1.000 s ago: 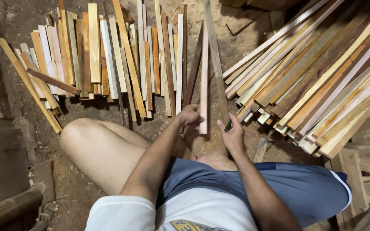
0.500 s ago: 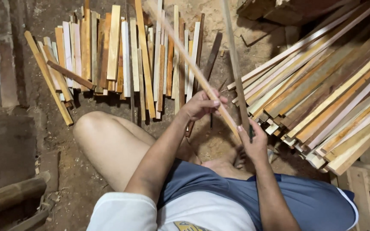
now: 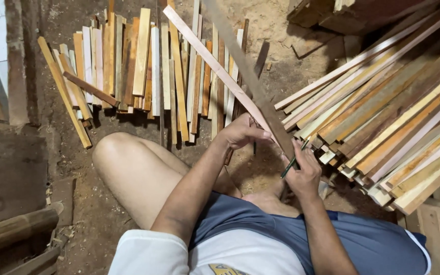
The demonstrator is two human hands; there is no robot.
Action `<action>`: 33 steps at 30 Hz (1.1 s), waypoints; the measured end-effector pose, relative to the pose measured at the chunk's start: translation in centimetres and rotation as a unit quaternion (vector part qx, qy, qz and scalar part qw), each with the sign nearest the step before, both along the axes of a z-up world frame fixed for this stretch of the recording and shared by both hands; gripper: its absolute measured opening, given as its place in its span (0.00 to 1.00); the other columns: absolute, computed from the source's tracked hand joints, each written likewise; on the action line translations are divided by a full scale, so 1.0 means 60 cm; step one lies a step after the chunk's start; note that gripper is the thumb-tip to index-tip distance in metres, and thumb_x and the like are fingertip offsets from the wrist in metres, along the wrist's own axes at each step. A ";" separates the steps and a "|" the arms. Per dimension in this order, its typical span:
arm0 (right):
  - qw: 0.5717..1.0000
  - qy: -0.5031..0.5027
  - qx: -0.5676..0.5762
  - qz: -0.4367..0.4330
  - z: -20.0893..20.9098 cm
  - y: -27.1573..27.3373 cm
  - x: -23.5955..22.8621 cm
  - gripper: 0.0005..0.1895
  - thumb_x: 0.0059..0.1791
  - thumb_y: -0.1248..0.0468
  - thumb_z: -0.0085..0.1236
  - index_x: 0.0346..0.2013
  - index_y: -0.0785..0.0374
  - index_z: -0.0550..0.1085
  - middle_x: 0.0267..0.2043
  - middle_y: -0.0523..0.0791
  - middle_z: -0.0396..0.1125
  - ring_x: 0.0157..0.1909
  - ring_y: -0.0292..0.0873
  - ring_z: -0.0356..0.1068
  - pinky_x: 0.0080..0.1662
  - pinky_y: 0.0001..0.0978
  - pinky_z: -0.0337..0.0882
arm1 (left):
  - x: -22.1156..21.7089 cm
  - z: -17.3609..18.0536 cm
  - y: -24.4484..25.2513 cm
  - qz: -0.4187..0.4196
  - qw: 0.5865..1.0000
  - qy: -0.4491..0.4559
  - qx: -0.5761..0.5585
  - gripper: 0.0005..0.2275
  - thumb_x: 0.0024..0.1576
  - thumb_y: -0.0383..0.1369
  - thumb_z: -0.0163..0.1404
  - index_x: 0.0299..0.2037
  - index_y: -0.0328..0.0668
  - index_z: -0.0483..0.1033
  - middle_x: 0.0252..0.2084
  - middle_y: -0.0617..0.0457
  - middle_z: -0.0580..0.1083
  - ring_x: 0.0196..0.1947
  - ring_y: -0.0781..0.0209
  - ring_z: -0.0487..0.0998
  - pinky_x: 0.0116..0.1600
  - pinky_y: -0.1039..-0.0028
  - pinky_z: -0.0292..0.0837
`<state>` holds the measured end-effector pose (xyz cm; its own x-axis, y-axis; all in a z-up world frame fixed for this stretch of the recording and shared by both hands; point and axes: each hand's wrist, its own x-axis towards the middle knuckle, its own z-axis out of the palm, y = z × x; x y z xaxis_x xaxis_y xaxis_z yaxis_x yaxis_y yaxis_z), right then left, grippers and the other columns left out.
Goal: Marking wooden strips with a pencil and shaving them with a metal blade while sitting on the floor.
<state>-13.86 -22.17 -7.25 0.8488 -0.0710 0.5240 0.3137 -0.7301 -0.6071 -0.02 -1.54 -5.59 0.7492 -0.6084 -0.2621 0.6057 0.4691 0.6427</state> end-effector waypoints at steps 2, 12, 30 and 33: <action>1.000 -0.009 -0.009 0.010 0.026 0.012 0.003 0.28 0.44 0.67 0.72 0.59 0.66 0.77 0.49 0.59 0.75 0.56 0.62 0.73 0.60 0.57 0.67 | -0.007 0.043 0.001 -0.013 1.000 -0.009 -0.001 0.21 0.42 0.17 0.66 0.46 0.35 0.77 0.40 0.40 0.80 0.35 0.48 0.85 0.39 0.57 0.85; 0.997 -0.046 -0.058 0.026 0.065 0.040 0.012 0.27 0.43 0.67 0.72 0.57 0.66 0.78 0.48 0.57 0.75 0.58 0.61 0.72 0.65 0.56 0.65 | -0.020 0.052 -0.013 -0.037 0.998 -0.045 -0.006 0.27 0.46 0.21 0.66 0.55 0.42 0.69 0.48 0.43 0.79 0.40 0.54 0.84 0.40 0.64 0.86; 0.914 0.254 0.308 -0.078 0.089 0.014 0.006 0.30 0.47 0.67 0.69 0.64 0.65 0.72 0.53 0.60 0.72 0.54 0.52 0.72 0.51 0.44 0.75 | 0.034 0.050 0.009 0.098 0.993 -0.048 0.032 0.19 0.55 0.28 0.62 0.51 0.34 0.66 0.42 0.40 0.79 0.37 0.47 0.84 0.32 0.59 0.87; 0.908 0.268 0.315 -0.069 0.095 0.020 0.009 0.31 0.47 0.67 0.69 0.64 0.65 0.72 0.54 0.59 0.72 0.56 0.46 0.70 0.51 0.40 0.75 | 0.024 0.024 -0.006 0.080 0.994 -0.043 0.063 0.23 0.49 0.24 0.65 0.50 0.34 0.66 0.38 0.43 0.79 0.33 0.49 0.84 0.31 0.61 0.87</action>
<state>-13.33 -20.96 -1.56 0.9299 -0.3387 -0.1436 -0.2185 -0.1944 -0.9563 1.43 -1.92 -4.17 0.8565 -0.4465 -0.2591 0.4700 0.4668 0.7491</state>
